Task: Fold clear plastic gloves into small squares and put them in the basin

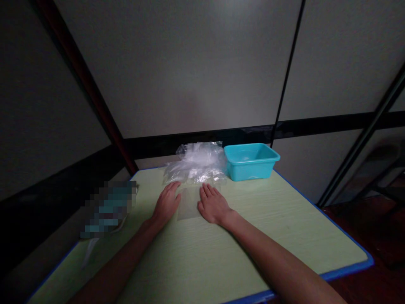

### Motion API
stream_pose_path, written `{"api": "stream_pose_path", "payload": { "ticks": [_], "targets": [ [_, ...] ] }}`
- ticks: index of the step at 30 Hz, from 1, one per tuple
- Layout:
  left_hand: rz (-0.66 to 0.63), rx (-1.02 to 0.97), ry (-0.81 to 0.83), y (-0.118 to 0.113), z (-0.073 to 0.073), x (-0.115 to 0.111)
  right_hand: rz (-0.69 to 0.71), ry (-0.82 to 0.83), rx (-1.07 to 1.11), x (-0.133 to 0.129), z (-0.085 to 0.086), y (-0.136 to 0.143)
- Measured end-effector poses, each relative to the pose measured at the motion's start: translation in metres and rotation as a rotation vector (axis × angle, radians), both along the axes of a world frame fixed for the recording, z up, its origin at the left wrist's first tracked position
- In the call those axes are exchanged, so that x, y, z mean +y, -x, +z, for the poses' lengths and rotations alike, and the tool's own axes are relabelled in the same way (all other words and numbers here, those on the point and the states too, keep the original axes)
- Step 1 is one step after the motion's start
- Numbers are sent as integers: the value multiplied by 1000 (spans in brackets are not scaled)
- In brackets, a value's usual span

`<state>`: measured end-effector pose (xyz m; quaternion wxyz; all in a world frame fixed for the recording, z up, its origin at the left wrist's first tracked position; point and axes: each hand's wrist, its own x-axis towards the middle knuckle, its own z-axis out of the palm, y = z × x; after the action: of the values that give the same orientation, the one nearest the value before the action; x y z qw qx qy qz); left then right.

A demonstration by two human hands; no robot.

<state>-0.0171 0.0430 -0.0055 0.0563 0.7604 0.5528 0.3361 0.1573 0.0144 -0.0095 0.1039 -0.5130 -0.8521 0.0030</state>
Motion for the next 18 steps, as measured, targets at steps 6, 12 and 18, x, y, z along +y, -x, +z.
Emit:
{"api": "stream_pose_path", "payload": {
  "ticks": [6,12,18],
  "targets": [
    [-121,148,31,-10,-6,-17,3,-24,-5,0,-1,0],
    [-122,286,38,-12,-15,-25,-34,-26,-18,-1,-2,1],
    [-85,269,47,-13,-17,-23,-74,-17,-37,-1,-2,-9]
  ]
}}
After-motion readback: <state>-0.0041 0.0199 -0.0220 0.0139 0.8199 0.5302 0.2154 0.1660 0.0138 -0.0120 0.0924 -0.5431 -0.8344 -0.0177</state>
